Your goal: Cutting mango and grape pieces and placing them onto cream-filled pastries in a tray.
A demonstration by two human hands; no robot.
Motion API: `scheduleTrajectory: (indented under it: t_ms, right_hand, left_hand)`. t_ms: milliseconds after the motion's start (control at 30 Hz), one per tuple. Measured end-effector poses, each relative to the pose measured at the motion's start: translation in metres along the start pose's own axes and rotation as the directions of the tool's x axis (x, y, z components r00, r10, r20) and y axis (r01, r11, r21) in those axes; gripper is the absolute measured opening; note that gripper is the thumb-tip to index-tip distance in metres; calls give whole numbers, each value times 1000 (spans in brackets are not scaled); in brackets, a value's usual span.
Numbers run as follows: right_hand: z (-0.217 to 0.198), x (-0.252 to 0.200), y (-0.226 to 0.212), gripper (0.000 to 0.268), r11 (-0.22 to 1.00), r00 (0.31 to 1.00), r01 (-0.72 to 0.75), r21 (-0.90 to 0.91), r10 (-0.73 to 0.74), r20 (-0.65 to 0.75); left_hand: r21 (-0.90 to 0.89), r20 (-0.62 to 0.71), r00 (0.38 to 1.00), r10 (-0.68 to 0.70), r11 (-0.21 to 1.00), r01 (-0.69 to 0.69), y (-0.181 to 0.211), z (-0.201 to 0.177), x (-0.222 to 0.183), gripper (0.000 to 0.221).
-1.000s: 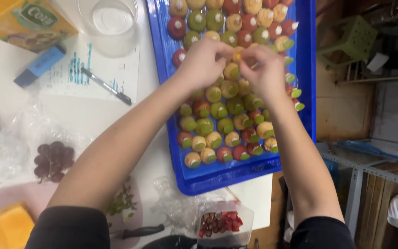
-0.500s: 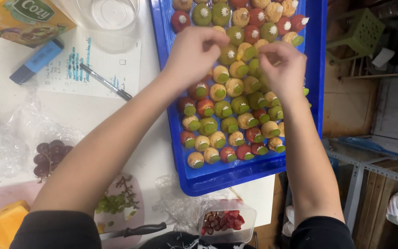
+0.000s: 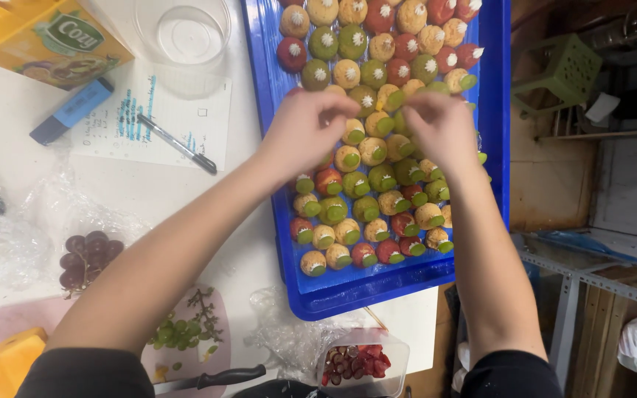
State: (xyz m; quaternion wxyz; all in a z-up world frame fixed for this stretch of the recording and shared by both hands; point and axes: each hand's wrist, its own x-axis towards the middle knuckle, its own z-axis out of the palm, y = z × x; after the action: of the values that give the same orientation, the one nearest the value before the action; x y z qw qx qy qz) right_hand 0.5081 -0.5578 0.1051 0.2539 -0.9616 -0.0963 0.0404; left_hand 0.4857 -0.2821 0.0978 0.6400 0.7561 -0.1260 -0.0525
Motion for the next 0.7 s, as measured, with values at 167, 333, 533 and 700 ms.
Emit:
scheduleTrajectory:
  t_ms: [167, 333, 533, 700]
  right_hand:
    - [-7, -76, 4, 15, 947, 991, -93, 307, 118, -62]
    - [0, -196, 1, 16, 867, 959, -241, 436, 281, -30]
    - [60, -333, -25, 19, 562, 913, -385, 732, 345, 216]
    - [99, -381, -118, 21, 654, 924, -351, 671, 125, 362]
  left_hand:
    - [-37, -22, 1000, -9, 999, 9, 26, -11, -61, 22]
    - [-230, -63, 977, -204, 955, 185, 44, -29, -174, 24]
    - [-296, -428, 789, -440, 893, 338, 14, -63, -355, 19]
    - [-386, -631, 643, -434, 894, 225, 20, -72, -478, 19]
